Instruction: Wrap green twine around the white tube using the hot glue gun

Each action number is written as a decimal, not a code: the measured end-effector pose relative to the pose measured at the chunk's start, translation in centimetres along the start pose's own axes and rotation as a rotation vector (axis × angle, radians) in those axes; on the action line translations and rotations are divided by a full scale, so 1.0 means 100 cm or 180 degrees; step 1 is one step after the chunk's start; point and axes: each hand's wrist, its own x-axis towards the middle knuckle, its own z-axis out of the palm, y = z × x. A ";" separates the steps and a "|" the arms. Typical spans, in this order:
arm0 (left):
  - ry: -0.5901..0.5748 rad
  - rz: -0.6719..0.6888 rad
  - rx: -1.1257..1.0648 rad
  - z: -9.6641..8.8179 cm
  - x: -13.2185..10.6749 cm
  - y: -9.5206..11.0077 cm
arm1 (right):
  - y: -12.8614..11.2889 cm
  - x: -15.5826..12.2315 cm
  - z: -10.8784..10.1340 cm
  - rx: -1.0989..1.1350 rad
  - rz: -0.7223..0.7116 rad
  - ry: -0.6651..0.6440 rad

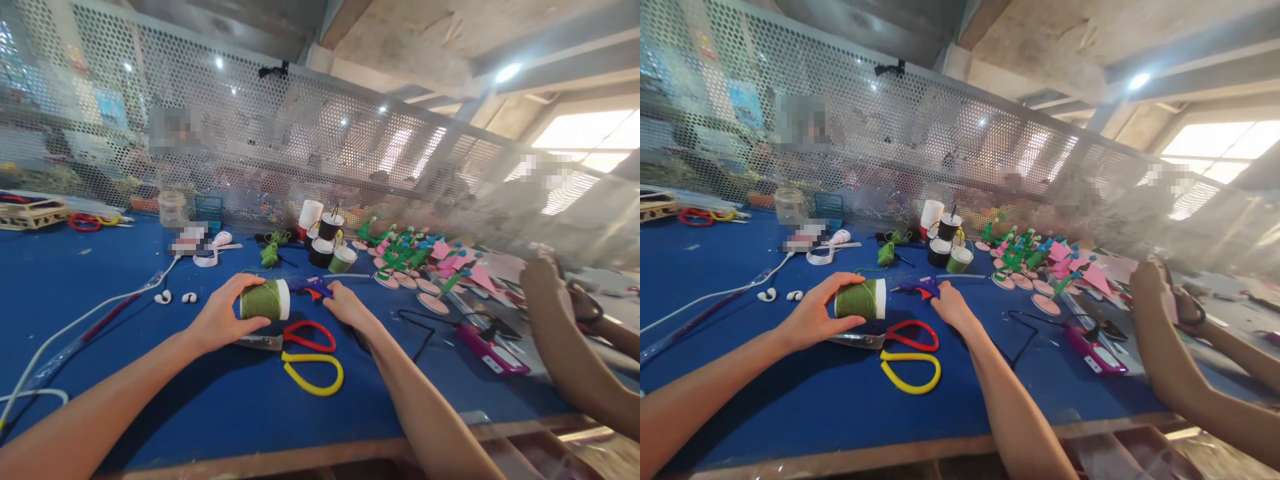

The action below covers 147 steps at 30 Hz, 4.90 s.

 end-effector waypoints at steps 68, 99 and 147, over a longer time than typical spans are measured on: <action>0.0125 0.0152 -0.0159 -0.002 0.001 -0.023 | -0.032 -0.058 -0.007 0.0311 -0.1480 0.0623; -0.0077 0.0336 0.0180 -0.005 0.001 -0.019 | -0.033 -0.062 -0.015 0.0434 -0.1278 0.0598; -0.0153 0.0633 0.0156 -0.005 0.002 -0.019 | -0.033 -0.058 -0.012 0.0339 -0.1343 0.0678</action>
